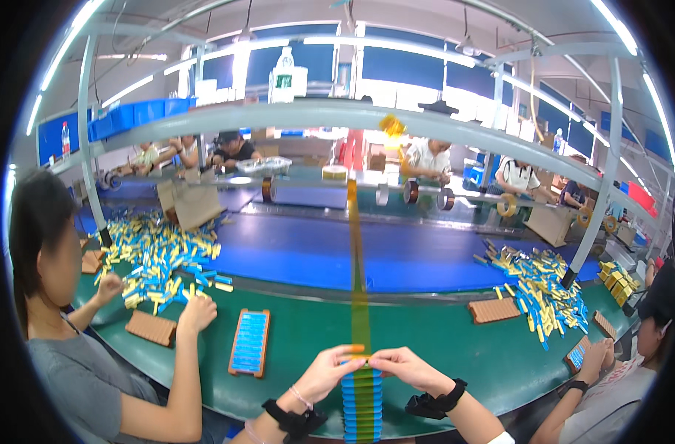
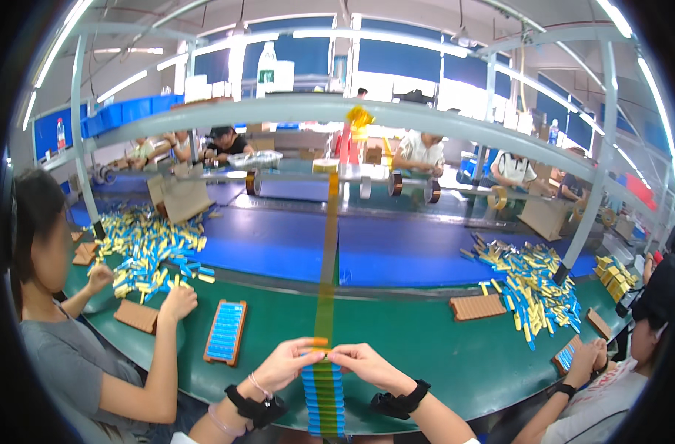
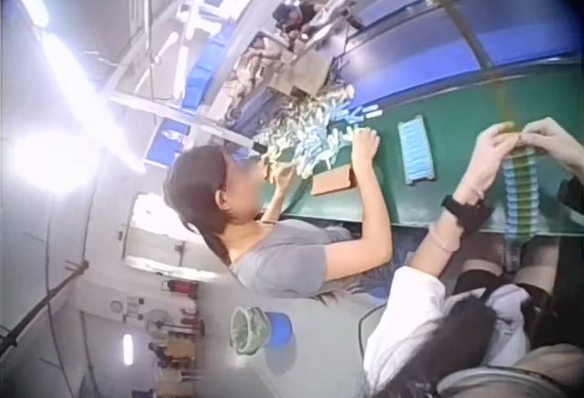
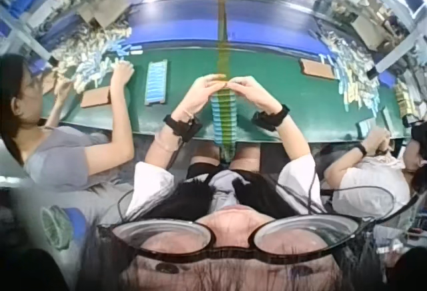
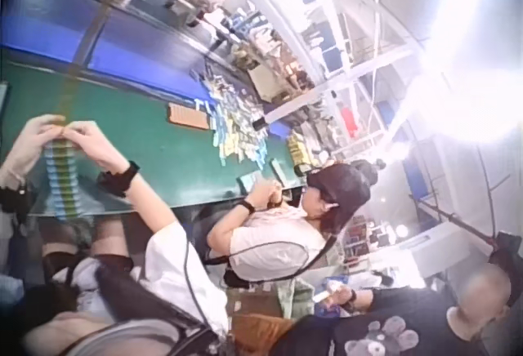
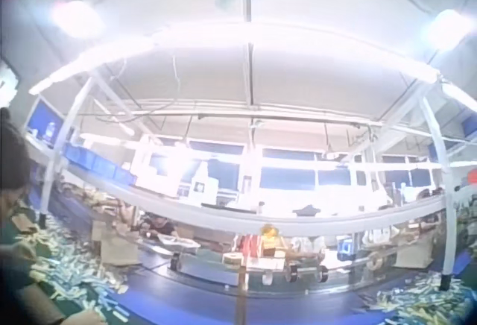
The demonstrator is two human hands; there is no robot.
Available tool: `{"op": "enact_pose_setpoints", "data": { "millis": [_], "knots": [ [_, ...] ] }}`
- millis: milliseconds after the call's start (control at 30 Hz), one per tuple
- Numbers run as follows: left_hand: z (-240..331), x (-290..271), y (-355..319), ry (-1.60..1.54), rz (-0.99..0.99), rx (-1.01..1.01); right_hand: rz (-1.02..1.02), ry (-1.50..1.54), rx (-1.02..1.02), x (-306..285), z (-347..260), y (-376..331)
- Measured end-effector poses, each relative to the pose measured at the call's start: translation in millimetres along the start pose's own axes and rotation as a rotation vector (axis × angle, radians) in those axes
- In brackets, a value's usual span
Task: Assemble small blue and yellow plastic components onto strips for manufacturing.
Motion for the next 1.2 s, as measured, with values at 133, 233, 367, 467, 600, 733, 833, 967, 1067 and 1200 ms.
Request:
{"op": "enact_pose_setpoints", "data": {
  "millis": [133, 233, 367, 467, 600, 733, 833, 967, 1067, 1200],
  "knots": [
    [-22, -9, -7, -0.067, -0.01, -0.054, -0.202, -0.278, 0.125, -8, -13, 13],
    [-30, -20, -9, -0.062, 0.036, -0.092, -0.217, -0.778, 0.204, -22, -34, 27],
    [-29, -30, -9, -0.135, 0.096, -0.099, 0.07, -0.911, 0.142, -73, -66, 50],
    [-21, -32, -9, -0.095, 0.108, -0.09, 0.368, -1.157, -0.114, -131, -100, 60],
    [-14, -34, -2, -0.031, 0.048, -0.023, 1.02, -1.289, -0.533, -216, -171, 55],
    [1, -23, -6, -0.026, 0.025, 0.13, 1.437, -1.395, -0.714, -258, -257, 37],
    [0, -23, -9, 0.066, -0.037, 0.125, 1.61, -1.398, -0.765, -289, -302, 48],
    [5, -17, -18, -0.044, -0.037, -0.028, 1.652, -1.56, -0.782, -324, -338, 87],
    [9, -21, -17, -0.078, -0.104, -0.103, 1.295, -1.59, -0.164, -354, -355, 111],
    [14, -21, -8, -0.116, -0.12, -0.125, 1.238, -1.517, -0.153, -374, -364, 93]
  ]
}}
Point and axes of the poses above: each hand's wrist, its own y-axis towards the middle knuckle, its own x-axis out of the palm, z = x × y, the point moved 4 cm from there along y, towards the middle knuckle, and after that the axes turned 1 degree about -x, right-handed, at the moved point
